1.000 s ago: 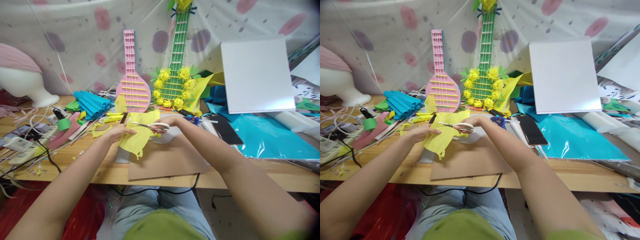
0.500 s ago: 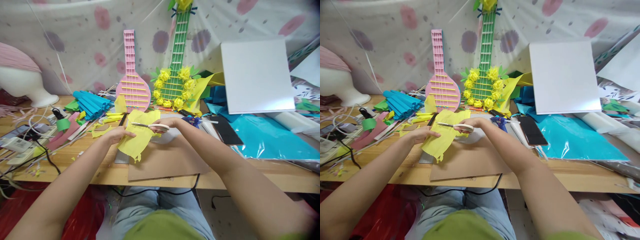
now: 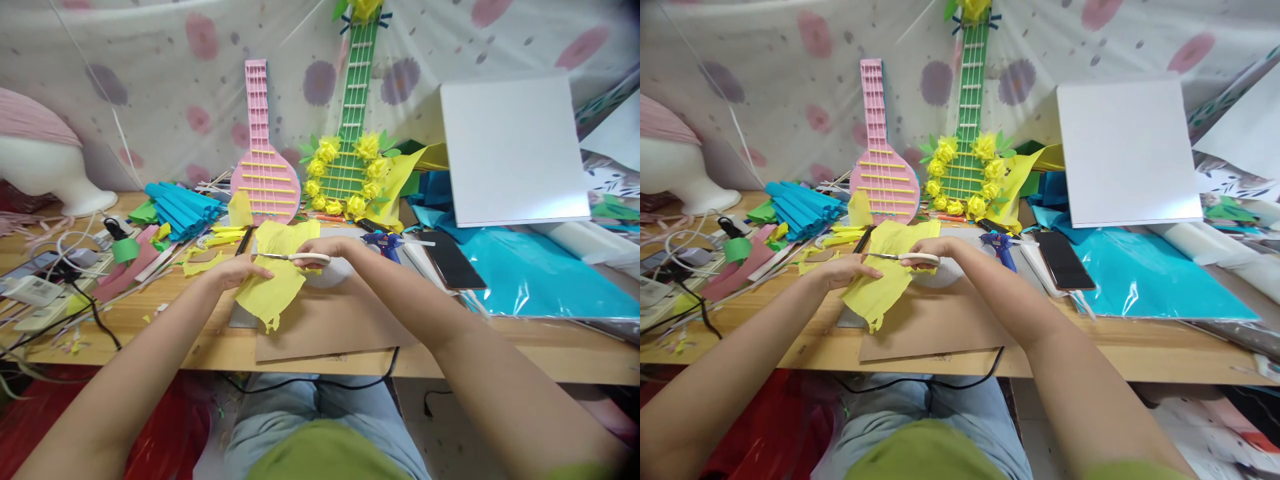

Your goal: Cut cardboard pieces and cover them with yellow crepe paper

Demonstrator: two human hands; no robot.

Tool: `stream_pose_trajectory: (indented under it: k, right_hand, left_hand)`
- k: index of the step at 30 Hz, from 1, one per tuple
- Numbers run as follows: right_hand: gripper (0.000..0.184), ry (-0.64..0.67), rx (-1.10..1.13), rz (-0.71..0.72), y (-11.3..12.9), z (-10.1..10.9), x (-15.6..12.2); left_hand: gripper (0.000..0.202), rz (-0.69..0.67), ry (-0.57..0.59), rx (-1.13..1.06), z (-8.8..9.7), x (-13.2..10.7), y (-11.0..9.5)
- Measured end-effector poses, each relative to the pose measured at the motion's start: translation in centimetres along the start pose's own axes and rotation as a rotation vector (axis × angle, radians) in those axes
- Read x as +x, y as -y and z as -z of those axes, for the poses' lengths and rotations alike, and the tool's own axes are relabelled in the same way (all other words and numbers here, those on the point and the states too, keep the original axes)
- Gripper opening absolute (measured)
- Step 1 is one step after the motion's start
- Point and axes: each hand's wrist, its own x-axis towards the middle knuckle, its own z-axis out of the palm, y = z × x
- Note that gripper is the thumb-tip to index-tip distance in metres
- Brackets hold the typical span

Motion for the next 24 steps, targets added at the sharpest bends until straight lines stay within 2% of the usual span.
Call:
stream_pose_trajectory:
  k: [4,7,10,12,16,18,21,24]
  right_hand:
    - [0.048,-0.037,0.06,0.053,-1.1,0.2,-0.7]
    - [0.049,-0.046,0.123,0.138,-1.5,-0.1,-1.5]
    - [0.046,-0.099,0.191,0.138,-1.3,-1.4,-2.0]
    - [0.045,-0.195,0.256,0.14,-0.9,-2.6,-2.0]
    - [0.044,-0.328,0.381,0.236,-0.4,-4.4,-1.7]
    - [0.041,-0.372,0.39,0.264,-0.7,-4.7,-1.6]
    - [0.04,-0.542,0.384,0.189,-1.4,-4.6,-1.5]
    - [0.04,-0.701,0.5,0.11,-2.3,-4.4,-1.5]
  left_hand:
    - [0.048,0.036,-0.012,0.042,0.4,-0.5,-0.2]
    - [0.044,0.043,0.028,0.081,1.2,-1.4,-0.7]
    - [0.039,0.003,0.054,0.156,1.9,-2.1,-1.5]
    - [0.036,-0.067,0.003,0.198,1.8,-2.0,-2.0]
    - [0.039,-0.226,-0.254,0.219,-0.3,-0.5,-2.3]
    - [0.041,-0.257,-0.36,0.272,-1.7,0.6,-2.2]
    - [0.047,-0.318,-0.351,0.211,-3.5,2.0,-2.0]
    - [0.052,-0.334,-0.383,0.215,-4.7,3.2,-1.8]
